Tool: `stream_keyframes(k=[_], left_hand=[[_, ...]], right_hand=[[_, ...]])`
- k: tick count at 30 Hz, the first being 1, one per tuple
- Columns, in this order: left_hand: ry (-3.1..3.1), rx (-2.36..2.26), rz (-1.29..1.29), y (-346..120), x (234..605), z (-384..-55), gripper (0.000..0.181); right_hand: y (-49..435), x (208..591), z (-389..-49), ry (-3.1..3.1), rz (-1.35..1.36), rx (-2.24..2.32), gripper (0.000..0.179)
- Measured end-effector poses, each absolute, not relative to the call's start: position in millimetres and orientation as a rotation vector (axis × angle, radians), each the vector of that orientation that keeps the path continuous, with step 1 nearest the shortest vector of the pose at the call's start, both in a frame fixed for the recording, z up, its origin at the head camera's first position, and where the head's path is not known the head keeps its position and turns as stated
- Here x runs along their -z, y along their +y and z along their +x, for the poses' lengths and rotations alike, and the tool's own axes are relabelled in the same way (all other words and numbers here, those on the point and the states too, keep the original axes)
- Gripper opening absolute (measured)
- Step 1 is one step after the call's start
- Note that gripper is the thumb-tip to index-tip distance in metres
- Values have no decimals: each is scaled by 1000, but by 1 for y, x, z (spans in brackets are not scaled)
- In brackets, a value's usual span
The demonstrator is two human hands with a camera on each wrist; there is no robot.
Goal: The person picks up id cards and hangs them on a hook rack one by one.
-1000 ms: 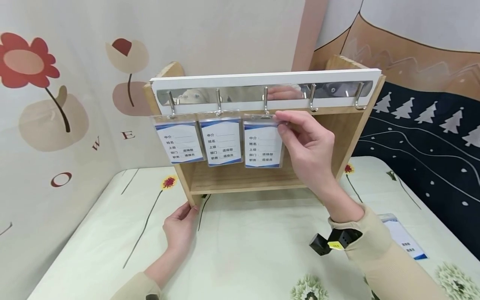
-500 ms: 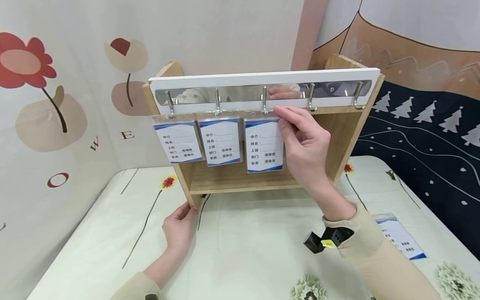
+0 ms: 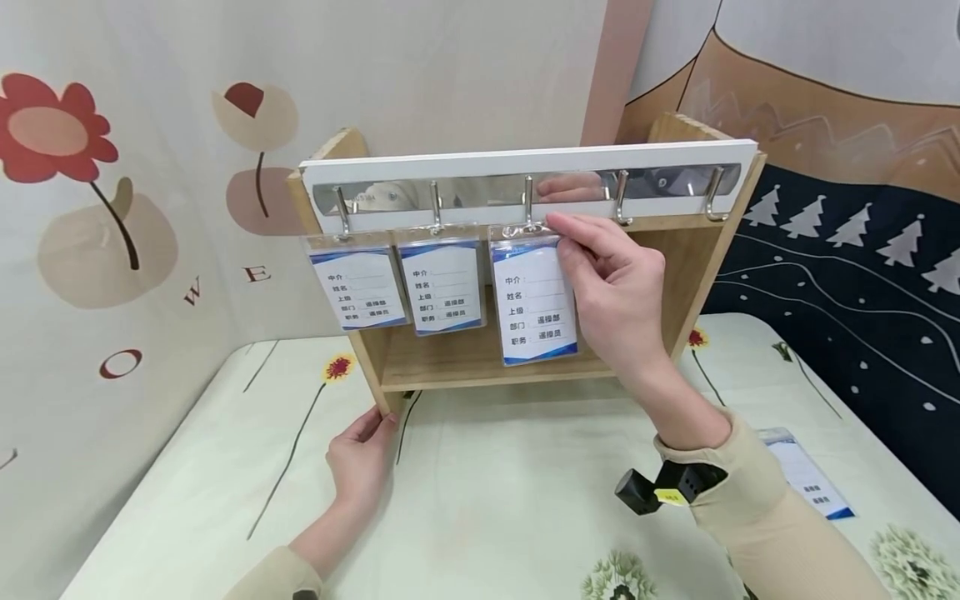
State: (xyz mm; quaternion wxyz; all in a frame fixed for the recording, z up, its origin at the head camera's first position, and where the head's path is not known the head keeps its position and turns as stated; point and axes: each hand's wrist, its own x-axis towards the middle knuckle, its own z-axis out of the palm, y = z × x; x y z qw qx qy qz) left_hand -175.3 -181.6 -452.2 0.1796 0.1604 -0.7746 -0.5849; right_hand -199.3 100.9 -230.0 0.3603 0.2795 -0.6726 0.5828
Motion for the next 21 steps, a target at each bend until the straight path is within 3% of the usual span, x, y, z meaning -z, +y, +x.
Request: stream_keyframes(k=[21], left_hand=[[-2162, 1660, 461, -181, 449, -173, 35]], right_hand=[[98, 242, -213, -1717, 765, -1469, 32]])
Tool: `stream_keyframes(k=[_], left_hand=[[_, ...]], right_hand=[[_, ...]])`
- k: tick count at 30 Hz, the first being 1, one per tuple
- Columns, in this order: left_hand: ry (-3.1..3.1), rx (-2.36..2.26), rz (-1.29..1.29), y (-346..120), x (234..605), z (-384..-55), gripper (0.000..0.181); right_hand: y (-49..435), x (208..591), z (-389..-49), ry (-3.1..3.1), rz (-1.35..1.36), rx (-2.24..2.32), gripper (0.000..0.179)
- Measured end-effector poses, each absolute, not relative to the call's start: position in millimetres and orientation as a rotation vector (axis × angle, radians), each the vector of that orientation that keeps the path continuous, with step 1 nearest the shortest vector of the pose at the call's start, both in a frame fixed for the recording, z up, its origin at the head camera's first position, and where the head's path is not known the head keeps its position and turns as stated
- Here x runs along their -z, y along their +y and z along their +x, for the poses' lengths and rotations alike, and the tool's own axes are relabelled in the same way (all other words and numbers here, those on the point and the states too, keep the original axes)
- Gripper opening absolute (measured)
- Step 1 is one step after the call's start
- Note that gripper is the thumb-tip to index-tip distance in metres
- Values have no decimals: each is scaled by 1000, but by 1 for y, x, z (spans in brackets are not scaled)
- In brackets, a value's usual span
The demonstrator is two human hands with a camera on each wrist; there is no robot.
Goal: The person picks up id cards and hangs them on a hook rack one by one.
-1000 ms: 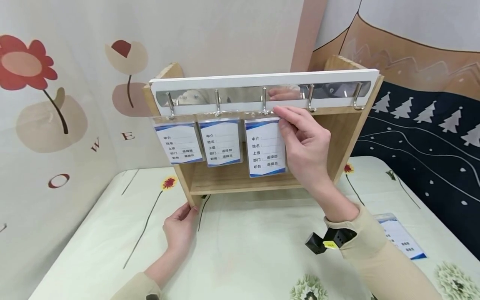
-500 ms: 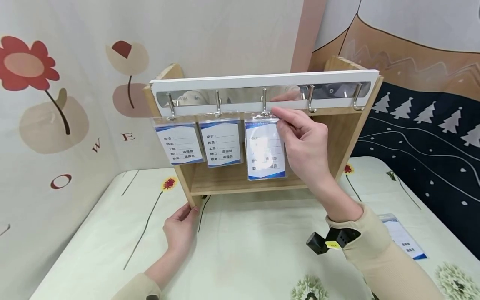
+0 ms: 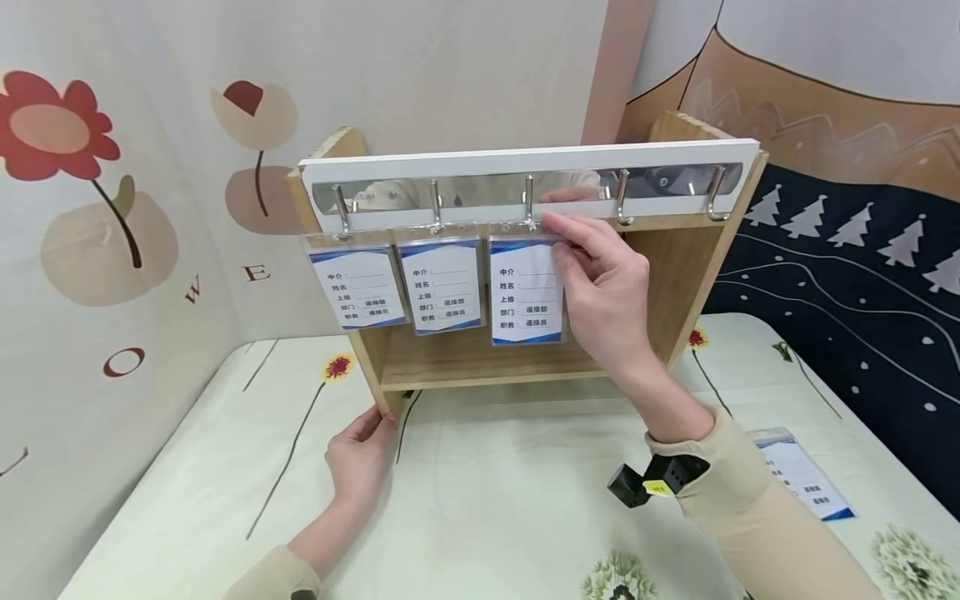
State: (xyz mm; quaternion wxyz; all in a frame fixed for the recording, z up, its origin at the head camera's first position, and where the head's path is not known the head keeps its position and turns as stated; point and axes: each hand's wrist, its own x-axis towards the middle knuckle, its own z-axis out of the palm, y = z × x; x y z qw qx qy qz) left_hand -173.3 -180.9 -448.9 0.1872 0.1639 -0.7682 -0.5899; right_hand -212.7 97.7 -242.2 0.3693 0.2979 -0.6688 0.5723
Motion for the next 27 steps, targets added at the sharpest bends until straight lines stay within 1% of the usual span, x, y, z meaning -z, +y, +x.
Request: stream_keyframes(k=[7, 15, 27], left_hand=[[-2171, 1644, 453, -182, 448, -172, 34], [-2168, 1670, 447, -180, 449, -172, 34], [-2147, 1668, 458, -182, 451, -174, 34]], right_hand=[[102, 253, -215, -1617, 843, -1530, 28], [119, 276, -207, -1615, 819, -1439, 24], [160, 314, -182, -1779, 872, -1346, 32]])
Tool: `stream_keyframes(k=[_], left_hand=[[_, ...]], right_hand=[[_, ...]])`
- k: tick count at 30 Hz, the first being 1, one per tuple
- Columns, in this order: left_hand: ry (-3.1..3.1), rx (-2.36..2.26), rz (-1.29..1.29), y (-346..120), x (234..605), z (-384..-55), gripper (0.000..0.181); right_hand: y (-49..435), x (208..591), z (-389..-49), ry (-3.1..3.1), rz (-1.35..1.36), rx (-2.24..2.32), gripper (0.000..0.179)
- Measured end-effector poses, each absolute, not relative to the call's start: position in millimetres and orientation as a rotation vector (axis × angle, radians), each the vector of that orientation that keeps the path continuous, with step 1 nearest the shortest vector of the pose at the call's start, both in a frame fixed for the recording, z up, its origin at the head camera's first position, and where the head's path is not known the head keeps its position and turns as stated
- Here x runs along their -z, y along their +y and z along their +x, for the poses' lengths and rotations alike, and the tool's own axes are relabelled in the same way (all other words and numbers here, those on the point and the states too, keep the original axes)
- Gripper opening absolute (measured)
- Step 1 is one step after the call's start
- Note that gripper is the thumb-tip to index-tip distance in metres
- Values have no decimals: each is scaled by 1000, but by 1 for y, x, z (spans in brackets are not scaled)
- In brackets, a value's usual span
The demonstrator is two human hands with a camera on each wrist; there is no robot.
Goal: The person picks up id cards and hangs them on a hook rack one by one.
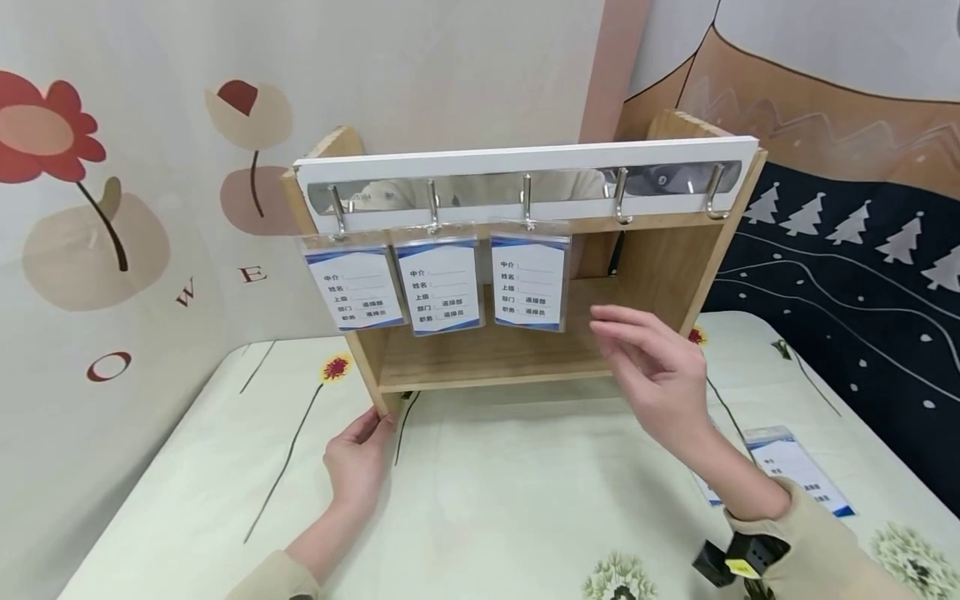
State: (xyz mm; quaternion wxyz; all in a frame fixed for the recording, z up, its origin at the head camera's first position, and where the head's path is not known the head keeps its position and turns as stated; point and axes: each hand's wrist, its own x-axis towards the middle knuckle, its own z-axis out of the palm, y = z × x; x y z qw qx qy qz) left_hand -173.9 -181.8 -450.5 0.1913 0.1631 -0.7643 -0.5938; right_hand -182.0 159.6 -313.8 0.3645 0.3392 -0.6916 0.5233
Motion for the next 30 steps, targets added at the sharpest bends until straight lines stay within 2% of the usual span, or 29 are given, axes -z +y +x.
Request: stream_keyframes(k=[15, 23, 30], left_hand=[[-2160, 1651, 484, -185, 451, -174, 34], [-2161, 1665, 484, -185, 449, -172, 35], [-2160, 1683, 479, -182, 448, -172, 35]], right_hand=[[193, 347, -169, -1887, 973, -1430, 46], [210, 356, -166, -1857, 994, -1517, 43], [237, 367, -155, -2079, 855, -1373, 47]])
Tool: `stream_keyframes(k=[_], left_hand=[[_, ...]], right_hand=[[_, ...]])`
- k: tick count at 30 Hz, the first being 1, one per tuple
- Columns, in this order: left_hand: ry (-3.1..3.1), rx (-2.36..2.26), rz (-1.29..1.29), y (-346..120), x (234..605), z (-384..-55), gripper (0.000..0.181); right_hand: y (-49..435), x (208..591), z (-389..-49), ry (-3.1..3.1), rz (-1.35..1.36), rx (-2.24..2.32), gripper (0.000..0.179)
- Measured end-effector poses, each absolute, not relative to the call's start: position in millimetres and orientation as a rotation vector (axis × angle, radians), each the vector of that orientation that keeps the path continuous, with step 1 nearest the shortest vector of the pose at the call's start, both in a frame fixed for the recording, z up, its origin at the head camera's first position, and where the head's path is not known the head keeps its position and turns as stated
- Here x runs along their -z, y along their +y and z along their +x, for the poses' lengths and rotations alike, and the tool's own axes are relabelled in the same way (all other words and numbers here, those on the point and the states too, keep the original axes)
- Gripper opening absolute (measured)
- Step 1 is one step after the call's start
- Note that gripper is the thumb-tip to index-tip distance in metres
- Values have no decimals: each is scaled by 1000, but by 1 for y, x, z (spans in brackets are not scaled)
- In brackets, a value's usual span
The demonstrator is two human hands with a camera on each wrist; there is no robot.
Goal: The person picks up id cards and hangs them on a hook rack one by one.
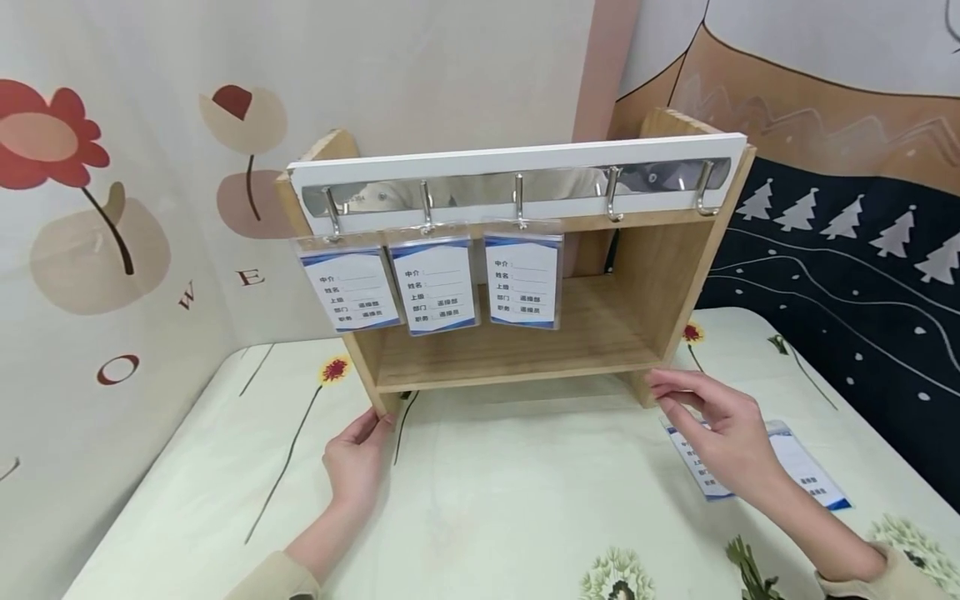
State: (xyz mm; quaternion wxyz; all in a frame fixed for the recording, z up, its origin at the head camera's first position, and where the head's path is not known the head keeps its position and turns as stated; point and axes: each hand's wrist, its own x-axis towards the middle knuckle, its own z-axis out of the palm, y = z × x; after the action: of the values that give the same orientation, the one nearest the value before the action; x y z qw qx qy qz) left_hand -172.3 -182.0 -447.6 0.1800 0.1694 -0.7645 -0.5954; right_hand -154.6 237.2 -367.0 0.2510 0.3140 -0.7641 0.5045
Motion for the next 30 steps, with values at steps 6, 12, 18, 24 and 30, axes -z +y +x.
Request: stream_keyframes(k=[6, 12, 18, 24, 30], left_hand=[[-2156, 1680, 477, -182, 447, -172, 35], [-2157, 1678, 479, -182, 447, -173, 35], [-2149, 1688, 468, -181, 448, -174, 35], [-2169, 1661, 446, -181, 449, -173, 35], [-2180, 1639, 444, -182, 451, -174, 34]], right_hand=[[251, 375, -148, -2170, 699, -1337, 43], [260, 381, -144, -2190, 658, -1354, 41], [269, 389, -143, -2193, 631, -1354, 42], [278, 398, -146, -2274, 572, -1313, 45], [290, 405, -150, -2326, 540, -1242, 48]])
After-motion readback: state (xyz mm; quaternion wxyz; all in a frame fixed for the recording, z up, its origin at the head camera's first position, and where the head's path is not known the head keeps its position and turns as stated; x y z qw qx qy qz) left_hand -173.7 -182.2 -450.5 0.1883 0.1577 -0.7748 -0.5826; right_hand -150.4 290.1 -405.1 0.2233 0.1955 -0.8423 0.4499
